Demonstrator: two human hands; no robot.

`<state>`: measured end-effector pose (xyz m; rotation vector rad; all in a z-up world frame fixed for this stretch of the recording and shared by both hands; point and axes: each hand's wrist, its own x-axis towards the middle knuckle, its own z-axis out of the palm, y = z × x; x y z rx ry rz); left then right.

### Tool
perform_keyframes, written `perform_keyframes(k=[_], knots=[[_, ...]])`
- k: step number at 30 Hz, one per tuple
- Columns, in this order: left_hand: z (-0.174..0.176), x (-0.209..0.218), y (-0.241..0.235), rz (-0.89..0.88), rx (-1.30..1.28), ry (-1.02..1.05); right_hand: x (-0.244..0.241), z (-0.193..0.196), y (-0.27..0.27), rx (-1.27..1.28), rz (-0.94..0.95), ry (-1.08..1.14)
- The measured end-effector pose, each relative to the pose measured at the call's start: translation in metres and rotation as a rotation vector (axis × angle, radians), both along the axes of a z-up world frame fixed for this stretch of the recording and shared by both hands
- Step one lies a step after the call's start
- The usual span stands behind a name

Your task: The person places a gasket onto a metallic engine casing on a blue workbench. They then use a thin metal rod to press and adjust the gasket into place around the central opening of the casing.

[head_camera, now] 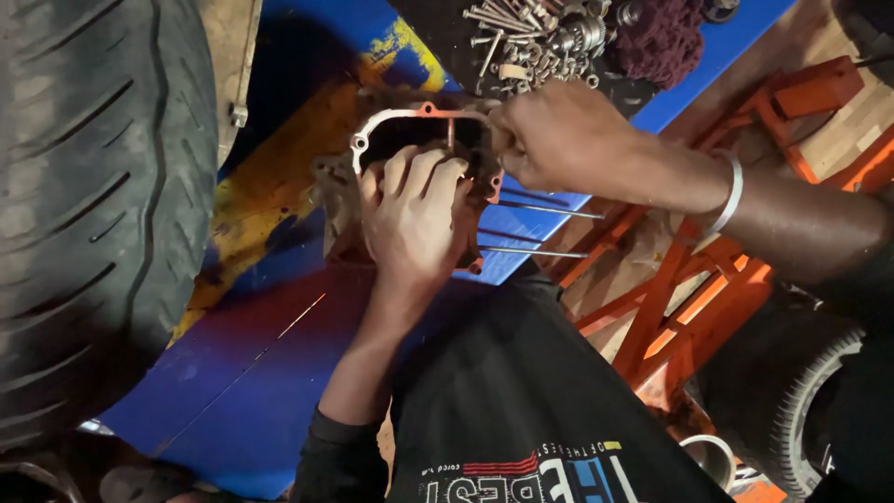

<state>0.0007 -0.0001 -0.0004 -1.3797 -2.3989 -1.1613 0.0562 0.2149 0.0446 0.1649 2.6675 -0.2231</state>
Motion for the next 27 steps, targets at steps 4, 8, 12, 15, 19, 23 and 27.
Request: perform_keyframes(k=[4, 8, 12, 15, 19, 23, 27], knots=[[-0.002, 0.003, 0.001, 0.013, -0.004, 0.004, 0.013, 0.002, -0.005, -0.235, -0.189, 0.04], [-0.007, 0.015, 0.004, 0.035, -0.017, 0.029, 0.025, -0.002, -0.008, -0.261, -0.369, -0.056], [0.002, 0.023, 0.006, 0.031, -0.081, 0.12, 0.039, -0.008, -0.012, -0.346, -0.432, 0.026], [0.007, 0.021, 0.016, -0.022, -0.2, 0.156, 0.048, -0.006, -0.013, -0.439, -0.585, 0.045], [0.004, 0.014, 0.033, -0.093, -0.36, 0.217, 0.046, -0.005, -0.006, -0.577, -0.675, -0.003], [0.009, 0.005, 0.031, -0.146, -0.247, 0.144, 0.041, -0.001, 0.0, -0.556, -0.608, -0.017], [0.009, -0.002, 0.028, -0.164, -0.217, 0.118, 0.039, -0.002, 0.0, -0.562, -0.634, -0.056]])
